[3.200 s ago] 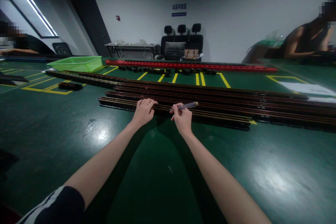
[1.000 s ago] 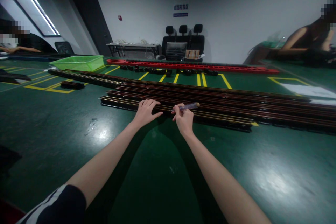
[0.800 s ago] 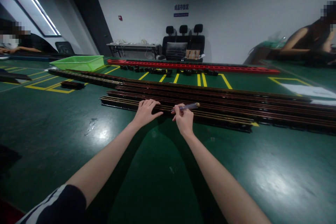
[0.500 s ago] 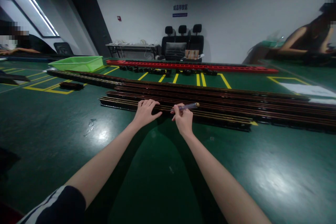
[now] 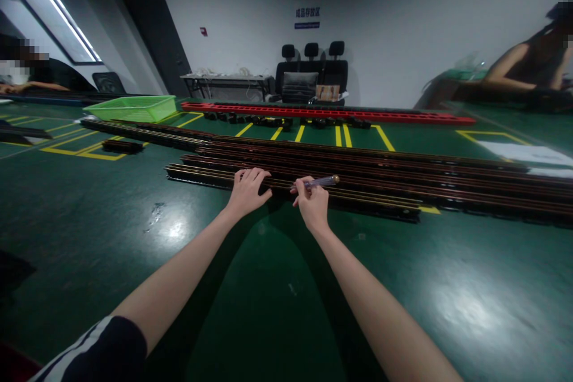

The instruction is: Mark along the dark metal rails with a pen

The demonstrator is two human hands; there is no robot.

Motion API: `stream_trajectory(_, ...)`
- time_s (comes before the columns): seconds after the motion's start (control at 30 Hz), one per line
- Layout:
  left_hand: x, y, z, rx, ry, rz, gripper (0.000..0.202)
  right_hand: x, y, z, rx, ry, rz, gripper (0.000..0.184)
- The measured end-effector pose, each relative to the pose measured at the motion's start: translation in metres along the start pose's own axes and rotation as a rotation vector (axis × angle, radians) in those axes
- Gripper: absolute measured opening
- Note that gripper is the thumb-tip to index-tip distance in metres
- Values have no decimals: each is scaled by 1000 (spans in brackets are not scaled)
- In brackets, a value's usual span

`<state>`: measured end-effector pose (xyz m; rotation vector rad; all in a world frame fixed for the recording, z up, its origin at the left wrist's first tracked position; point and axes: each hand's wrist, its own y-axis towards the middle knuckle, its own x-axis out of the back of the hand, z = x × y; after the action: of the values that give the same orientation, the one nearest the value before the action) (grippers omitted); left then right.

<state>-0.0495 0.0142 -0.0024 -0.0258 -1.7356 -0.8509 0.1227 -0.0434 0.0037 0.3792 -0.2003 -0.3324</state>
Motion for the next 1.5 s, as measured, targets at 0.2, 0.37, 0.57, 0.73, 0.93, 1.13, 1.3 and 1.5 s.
stream_trajectory(0.2, -1, -1, 1, -9, 3, -15, 29, 1, 0, 1, -7, -21, 17, 42)
stream_trajectory(0.37, 0, -1, 1, -14, 14, -31, 30, 1, 0, 0, -6, -19, -1, 43)
stream_trajectory(0.57, 2, -1, 0, 5, 2, -24, 33, 0, -1, -3, -22, 15, -73, 40)
stream_trajectory(0.73, 1, -1, 1, 3, -10, -18, 34, 0, 0, -3, -23, 17, -33, 41)
stream_trajectory(0.93, 2, -1, 2, 7, -33, -6, 33, 1, 1, -5, -11, -2, 19, 44)
stream_trajectory(1.13, 2, -1, 3, 7, -60, 22, 34, 1, 1, -4, -11, -12, 19, 43)
stream_trajectory(1.3, 3, -1, 2, 9, -78, 27, 31, 2, 1, -3, -10, -18, 15, 40)
stream_trajectory(1.5, 3, 0, 3, -6, -84, 15, 27, 1, 1, -2, -21, -6, 5, 37)
